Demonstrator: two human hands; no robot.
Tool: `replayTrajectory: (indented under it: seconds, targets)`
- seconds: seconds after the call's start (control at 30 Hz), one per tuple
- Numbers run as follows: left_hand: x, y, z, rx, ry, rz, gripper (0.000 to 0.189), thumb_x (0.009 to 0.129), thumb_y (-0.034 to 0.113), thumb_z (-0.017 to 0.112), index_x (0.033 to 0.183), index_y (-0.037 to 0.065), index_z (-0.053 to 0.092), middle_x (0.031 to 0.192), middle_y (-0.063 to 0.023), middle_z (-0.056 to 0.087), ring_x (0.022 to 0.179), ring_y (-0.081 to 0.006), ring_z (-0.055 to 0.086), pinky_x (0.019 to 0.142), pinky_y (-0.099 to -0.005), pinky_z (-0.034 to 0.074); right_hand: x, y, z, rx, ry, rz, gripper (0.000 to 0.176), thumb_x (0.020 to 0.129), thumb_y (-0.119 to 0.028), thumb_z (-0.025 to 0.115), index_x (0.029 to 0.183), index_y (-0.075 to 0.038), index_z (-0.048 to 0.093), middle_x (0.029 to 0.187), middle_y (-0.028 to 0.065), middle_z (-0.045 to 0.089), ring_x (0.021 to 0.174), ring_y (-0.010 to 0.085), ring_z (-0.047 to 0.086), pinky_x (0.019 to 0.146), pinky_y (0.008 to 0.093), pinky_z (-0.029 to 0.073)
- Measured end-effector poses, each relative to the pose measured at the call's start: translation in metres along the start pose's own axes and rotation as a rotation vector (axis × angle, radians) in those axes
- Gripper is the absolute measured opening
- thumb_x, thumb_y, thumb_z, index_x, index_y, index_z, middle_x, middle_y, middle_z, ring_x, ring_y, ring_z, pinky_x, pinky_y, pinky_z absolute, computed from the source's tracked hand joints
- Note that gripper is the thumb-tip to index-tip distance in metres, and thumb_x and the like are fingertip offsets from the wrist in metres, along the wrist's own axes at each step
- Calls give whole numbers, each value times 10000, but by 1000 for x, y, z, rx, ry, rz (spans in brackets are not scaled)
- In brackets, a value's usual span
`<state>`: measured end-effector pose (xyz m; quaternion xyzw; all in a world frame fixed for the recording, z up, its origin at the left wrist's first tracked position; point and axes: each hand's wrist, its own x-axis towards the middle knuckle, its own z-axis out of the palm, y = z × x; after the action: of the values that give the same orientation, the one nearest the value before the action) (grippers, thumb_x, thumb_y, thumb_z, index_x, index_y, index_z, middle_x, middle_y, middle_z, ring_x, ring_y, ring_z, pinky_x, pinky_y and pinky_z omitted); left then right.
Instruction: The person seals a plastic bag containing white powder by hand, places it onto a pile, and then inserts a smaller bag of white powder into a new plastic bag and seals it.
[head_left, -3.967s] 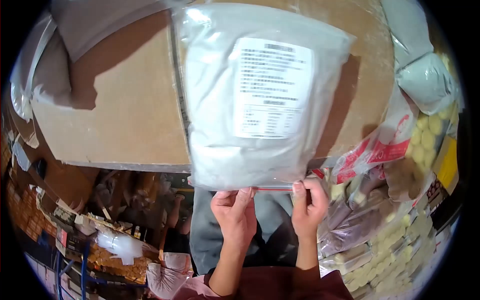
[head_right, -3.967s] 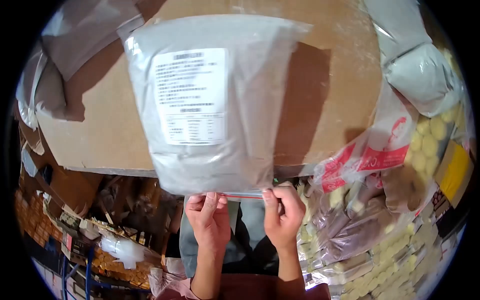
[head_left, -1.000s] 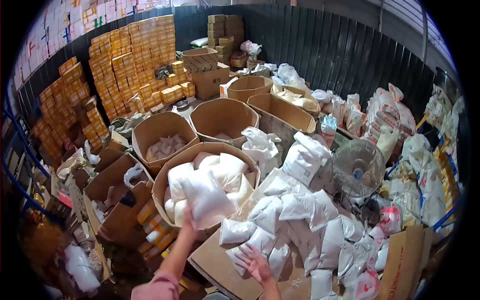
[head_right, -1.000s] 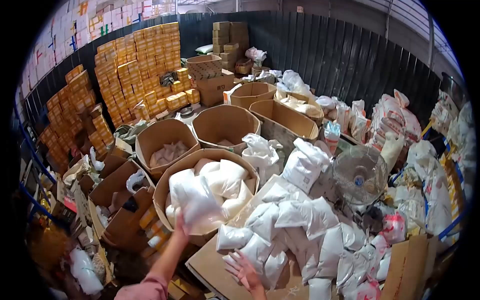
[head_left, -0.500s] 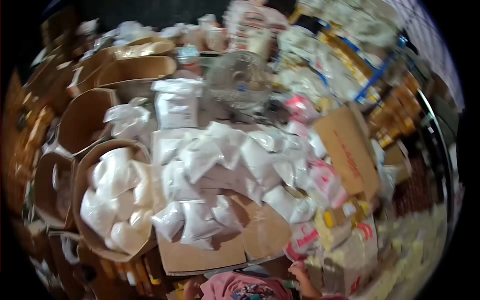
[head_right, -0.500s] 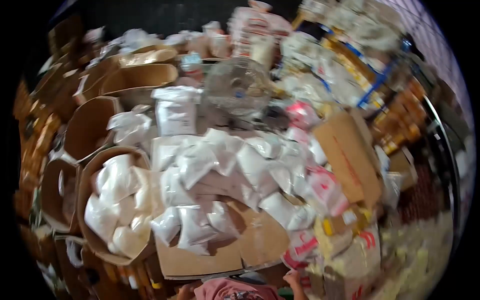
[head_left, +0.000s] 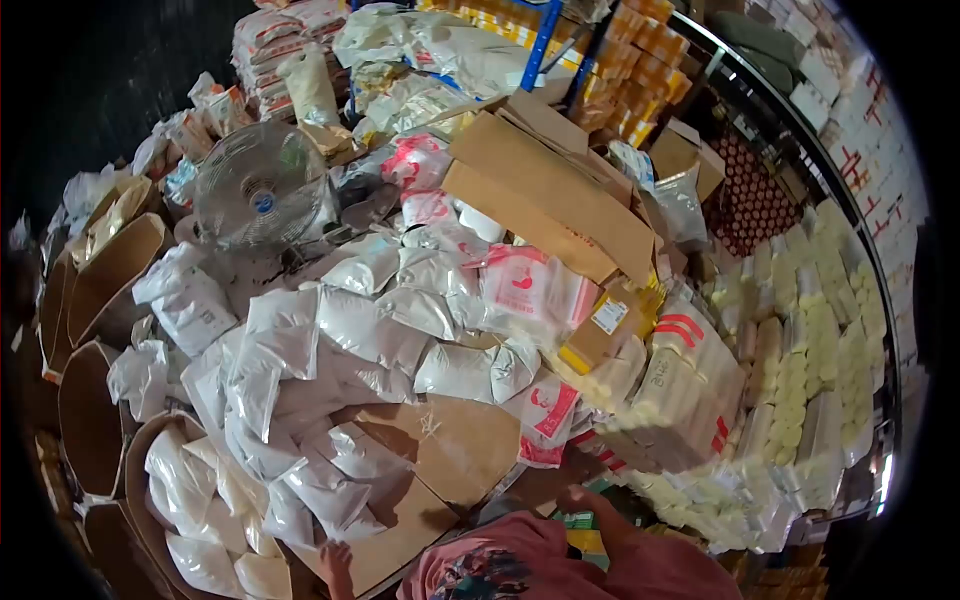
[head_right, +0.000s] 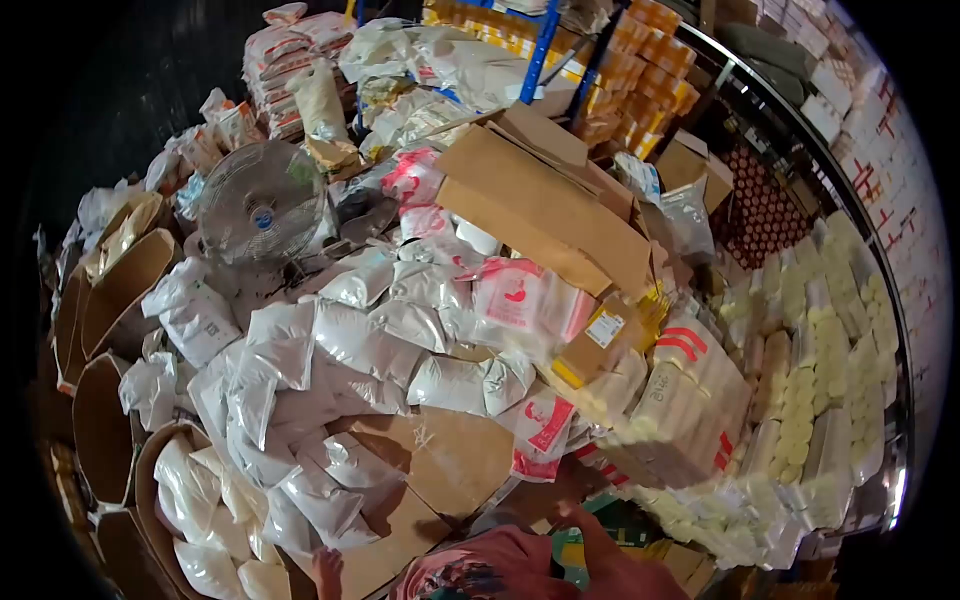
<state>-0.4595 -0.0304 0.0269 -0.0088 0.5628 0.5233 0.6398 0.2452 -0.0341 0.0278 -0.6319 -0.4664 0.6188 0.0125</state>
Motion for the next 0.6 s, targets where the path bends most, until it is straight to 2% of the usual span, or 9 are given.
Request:
replayTrajectory:
  seconds: [0.07, 0.1, 0.13, 0.23, 0.27, 0.3, 0.47, 0.57, 0.6]
  targets:
    - [-33, 78, 136, 272, 53, 191, 287, 960, 266, 515, 1175, 75, 534, 952, -107, 650, 903, -239, 635, 695, -343, 517, 27, -59, -36, -281, 117, -73, 126, 770, -124, 630, 845, -29, 664, 698, 65, 649, 667, 213, 645, 638, 333, 513]
    - [-44, 105, 179, 379, -18, 257, 273, 971, 253, 494, 1168, 69, 537, 941, -101, 652, 892, -231, 637, 699, -342, 515, 11, -146, -59, 111, 236, 224, 80, 752, -100, 607, 778, -40, 652, 650, 77, 640, 620, 192, 638, 588, 321, 489]
    - [-49, 114, 203, 438, -43, 292, 233, 955, 210, 511, 1120, 59, 575, 964, -109, 652, 849, -244, 643, 697, -343, 512, 31, -158, -79, -89, 437, 69, 76, 756, -88, 583, 724, -40, 633, 665, 90, 651, 609, 172, 638, 582, 315, 489]
    - [-65, 115, 219, 592, -183, 200, 308, 931, 183, 573, 1211, 54, 594, 1170, -139, 631, 1063, -293, 602, 889, -384, 484, 87, -201, -147, -100, 1010, -314, 96, 765, -67, 578, 748, 11, 632, 739, 181, 659, 696, 266, 671, 636, 368, 506]
    - [-55, 101, 195, 706, -115, 34, 378, 955, 230, 562, 1314, 117, 519, 1264, -142, 594, 1146, -292, 568, 1094, -465, 276, 123, -190, -178, -198, 1093, -252, 100, 769, -68, 590, 783, 18, 639, 738, 194, 651, 715, 281, 672, 632, 371, 501]
    - [-56, 90, 193, 792, -72, -73, 375, 953, 228, 563, 1308, 115, 522, 1257, -140, 596, 1140, -290, 569, 1088, -463, 280, 90, -268, -214, 37, 1108, -340, 105, 778, -72, 590, 806, 15, 640, 742, 196, 649, 714, 309, 669, 623, 369, 500]
    - [-80, 46, 239, 971, 59, -219, 355, 945, 218, 570, 1281, 108, 536, 1221, -130, 603, 1109, -278, 575, 1061, -453, 302, 187, -271, -325, -225, 1618, -189, 325, 806, -235, 657, 975, 39, 615, 839, 225, 625, 860, 385, 630, 772, 453, 516]
    - [-78, 76, 273, 1003, 138, -74, 343, 941, 212, 574, 1265, 103, 545, 1199, -124, 608, 1090, -270, 578, 1045, -447, 314, 199, -298, -354, 210, 1190, 260, 545, 755, -391, 713, 1075, 37, 601, 1006, 247, 614, 1002, 384, 595, 854, 456, 500]
    - [-74, 94, 287, 996, 166, 7, 339, 939, 209, 576, 1260, 101, 547, 1192, -122, 609, 1084, -268, 579, 1039, -445, 319, 208, -302, -352, 216, 1229, 321, 589, 728, -425, 732, 1072, 37, 612, 1037, 251, 612, 1011, 383, 598, 861, 445, 498]
